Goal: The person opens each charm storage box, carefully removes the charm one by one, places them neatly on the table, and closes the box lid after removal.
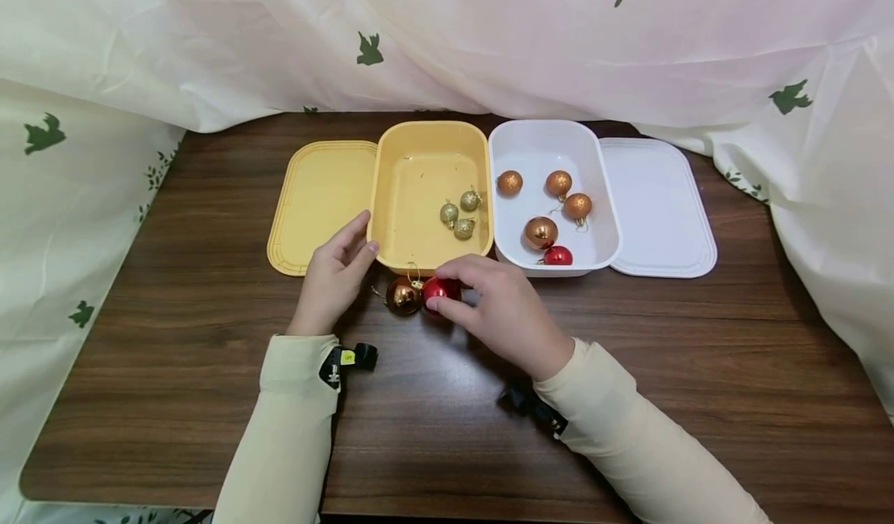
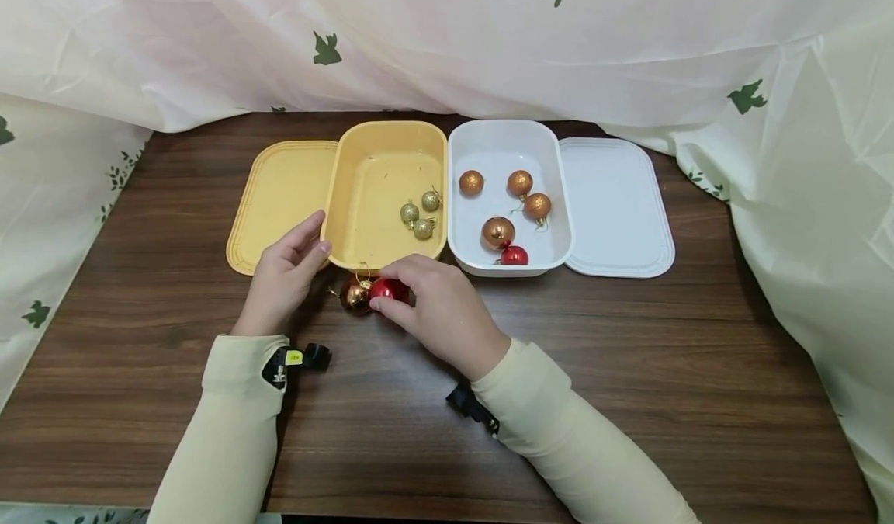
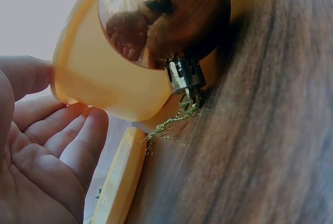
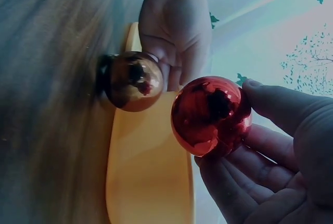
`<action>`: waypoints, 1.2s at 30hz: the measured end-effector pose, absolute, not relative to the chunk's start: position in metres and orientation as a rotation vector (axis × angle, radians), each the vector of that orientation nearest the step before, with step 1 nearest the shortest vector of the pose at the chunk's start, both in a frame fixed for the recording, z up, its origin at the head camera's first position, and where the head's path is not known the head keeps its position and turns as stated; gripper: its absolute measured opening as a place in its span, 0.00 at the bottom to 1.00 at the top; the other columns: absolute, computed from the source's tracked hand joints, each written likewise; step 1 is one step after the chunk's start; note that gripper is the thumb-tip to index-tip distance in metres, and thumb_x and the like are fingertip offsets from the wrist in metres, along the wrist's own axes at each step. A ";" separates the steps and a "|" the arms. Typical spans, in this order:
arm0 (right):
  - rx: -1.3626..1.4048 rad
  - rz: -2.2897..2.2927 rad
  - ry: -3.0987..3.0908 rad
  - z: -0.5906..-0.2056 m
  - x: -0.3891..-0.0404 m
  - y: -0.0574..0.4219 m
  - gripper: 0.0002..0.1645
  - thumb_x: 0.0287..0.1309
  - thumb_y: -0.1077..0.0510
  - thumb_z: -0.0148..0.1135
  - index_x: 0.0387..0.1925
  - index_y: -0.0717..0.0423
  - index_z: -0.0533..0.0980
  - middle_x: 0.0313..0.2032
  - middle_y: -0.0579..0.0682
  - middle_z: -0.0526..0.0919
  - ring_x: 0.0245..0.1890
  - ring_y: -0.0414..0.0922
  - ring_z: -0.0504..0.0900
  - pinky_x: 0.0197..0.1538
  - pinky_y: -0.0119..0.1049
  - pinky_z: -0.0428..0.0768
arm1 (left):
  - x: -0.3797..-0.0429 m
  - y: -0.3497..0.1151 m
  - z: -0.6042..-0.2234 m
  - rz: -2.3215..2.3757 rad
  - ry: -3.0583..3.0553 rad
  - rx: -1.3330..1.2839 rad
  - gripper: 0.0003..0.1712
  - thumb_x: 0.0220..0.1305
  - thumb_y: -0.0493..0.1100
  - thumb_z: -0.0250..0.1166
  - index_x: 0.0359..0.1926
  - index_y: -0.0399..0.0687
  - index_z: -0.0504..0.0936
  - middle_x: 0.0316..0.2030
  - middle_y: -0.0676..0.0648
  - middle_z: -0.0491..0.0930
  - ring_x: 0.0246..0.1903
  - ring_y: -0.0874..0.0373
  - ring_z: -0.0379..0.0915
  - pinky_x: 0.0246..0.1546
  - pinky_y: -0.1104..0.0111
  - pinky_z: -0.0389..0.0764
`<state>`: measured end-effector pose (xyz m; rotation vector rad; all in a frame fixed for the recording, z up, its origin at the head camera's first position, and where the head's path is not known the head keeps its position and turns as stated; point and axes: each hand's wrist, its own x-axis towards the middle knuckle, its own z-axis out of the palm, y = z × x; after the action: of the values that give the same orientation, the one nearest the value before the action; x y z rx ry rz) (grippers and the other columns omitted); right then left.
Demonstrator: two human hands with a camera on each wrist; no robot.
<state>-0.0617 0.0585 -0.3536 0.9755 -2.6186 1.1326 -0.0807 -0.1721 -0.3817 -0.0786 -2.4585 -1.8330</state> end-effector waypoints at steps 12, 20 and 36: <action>0.975 1.057 -2.693 -0.370 -0.060 0.055 0.16 0.51 0.49 0.68 0.41 0.51 0.81 0.40 0.42 0.82 0.42 0.36 0.79 0.48 0.32 0.78 | -0.080 -0.169 -0.377 -1.854 -2.452 -0.066 0.28 0.65 0.32 0.56 0.64 0.31 0.62 0.63 0.37 0.63 0.59 0.45 0.65 0.54 0.71 0.72; 0.952 1.021 -2.731 -0.377 -0.063 0.054 0.16 0.50 0.49 0.69 0.40 0.50 0.81 0.40 0.42 0.83 0.41 0.36 0.79 0.48 0.32 0.78 | -0.080 -0.170 -0.377 -1.879 -2.431 -0.077 0.28 0.64 0.32 0.56 0.64 0.30 0.62 0.63 0.36 0.63 0.59 0.44 0.66 0.53 0.72 0.72; 0.950 1.014 -2.752 -0.386 -0.065 0.052 0.14 0.50 0.52 0.69 0.39 0.50 0.81 0.41 0.42 0.83 0.44 0.38 0.79 0.51 0.34 0.77 | -0.080 -0.171 -0.378 -1.878 -2.434 -0.067 0.28 0.65 0.32 0.56 0.65 0.32 0.62 0.63 0.38 0.63 0.59 0.46 0.66 0.53 0.72 0.72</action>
<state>-0.0649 0.0523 -0.3860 0.9496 -2.7521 1.0145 -0.0797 -0.1710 -0.3782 -0.0665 -2.4342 -1.8775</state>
